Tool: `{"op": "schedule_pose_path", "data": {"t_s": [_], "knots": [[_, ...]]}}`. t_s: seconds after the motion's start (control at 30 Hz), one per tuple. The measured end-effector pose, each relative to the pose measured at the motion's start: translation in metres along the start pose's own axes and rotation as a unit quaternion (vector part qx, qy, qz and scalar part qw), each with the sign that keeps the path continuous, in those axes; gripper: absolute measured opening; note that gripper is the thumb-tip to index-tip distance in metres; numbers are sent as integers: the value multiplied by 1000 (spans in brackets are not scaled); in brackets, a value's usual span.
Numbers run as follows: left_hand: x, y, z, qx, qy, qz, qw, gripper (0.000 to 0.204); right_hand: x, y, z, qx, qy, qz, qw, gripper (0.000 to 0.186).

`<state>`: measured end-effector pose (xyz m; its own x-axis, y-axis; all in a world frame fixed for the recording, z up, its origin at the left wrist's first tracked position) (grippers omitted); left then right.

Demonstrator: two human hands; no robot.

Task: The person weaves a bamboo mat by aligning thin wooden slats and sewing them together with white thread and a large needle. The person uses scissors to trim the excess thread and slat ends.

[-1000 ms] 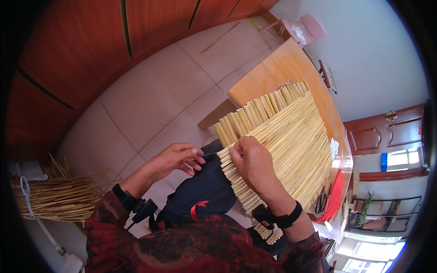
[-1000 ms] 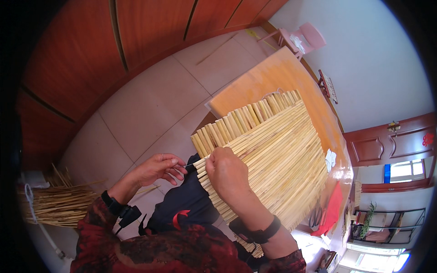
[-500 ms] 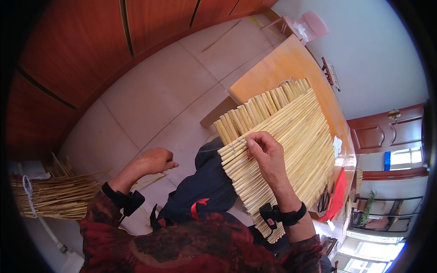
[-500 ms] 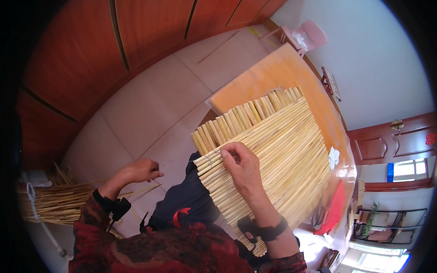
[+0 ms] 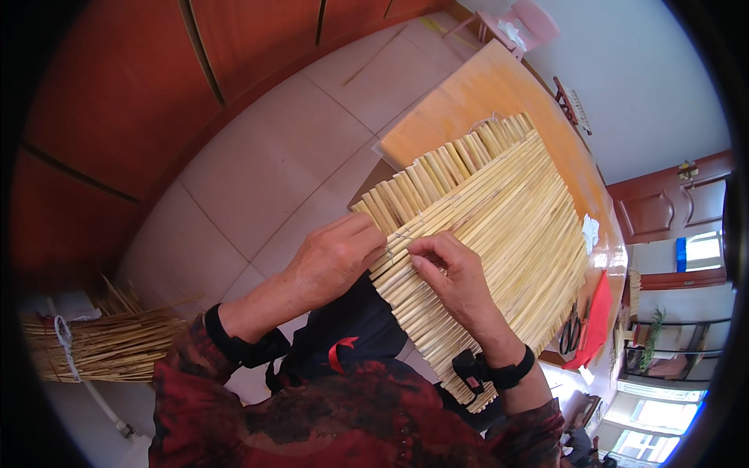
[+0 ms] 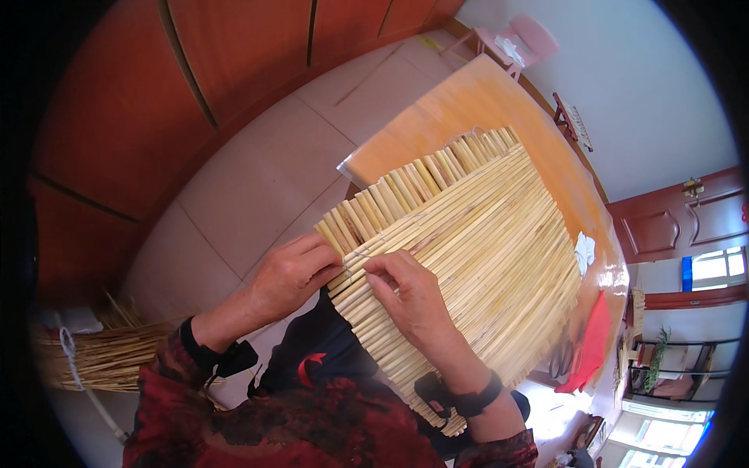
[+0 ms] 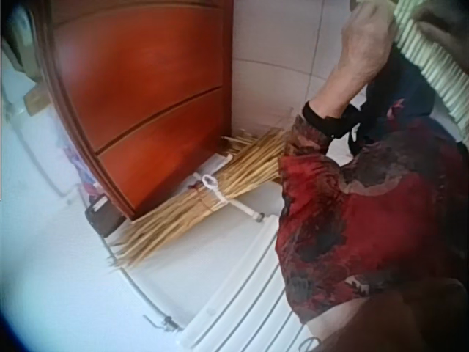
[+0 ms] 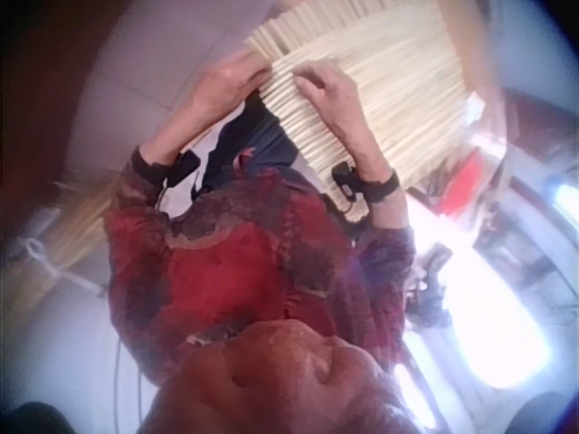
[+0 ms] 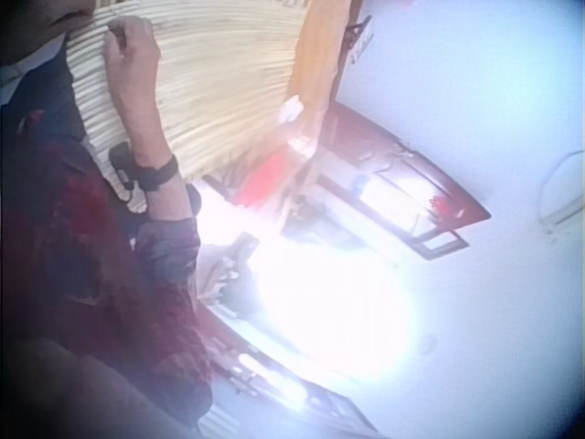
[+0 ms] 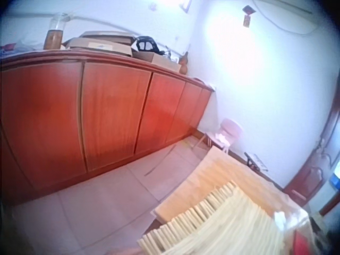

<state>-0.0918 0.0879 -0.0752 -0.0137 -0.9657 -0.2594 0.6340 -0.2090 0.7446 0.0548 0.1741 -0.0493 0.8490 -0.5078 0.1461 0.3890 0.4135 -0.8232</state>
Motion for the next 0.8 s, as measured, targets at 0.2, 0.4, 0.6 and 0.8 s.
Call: {"op": "schedule_pose_path", "data": {"t_s": [0.2, 0.4, 0.6, 0.8], "knots": [[-18, 13, 1, -143, -85, -62, 984, 9, -1, 5, 0, -29, -2, -1, 1000, 12], [-29, 20, -5, -237, -156, -155, 946, 9, -1, 12, -2, -37, 2, 16, 999, 11], [-33, 15, -6, -222, -211, -148, 940, 6, -1, 12, -1, -41, -5, 22, 999, 12], [-24, 5, 22, -191, -128, -88, 969, 16, -1, 12, 1, -58, -2, 12, 998, 13]]}}
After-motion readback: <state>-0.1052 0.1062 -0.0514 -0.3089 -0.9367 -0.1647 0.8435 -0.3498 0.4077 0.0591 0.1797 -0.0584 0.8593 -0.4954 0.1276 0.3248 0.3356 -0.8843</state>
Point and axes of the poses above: each hand's wrist, its own x-axis away from the middle knuckle, its own z-axis out of the back of the hand, y = z × x, the point moved 4 cm from there along -x, towards the middle knuckle, and after that the axes turned 10 degrees about -y, right-handed, at the moved point
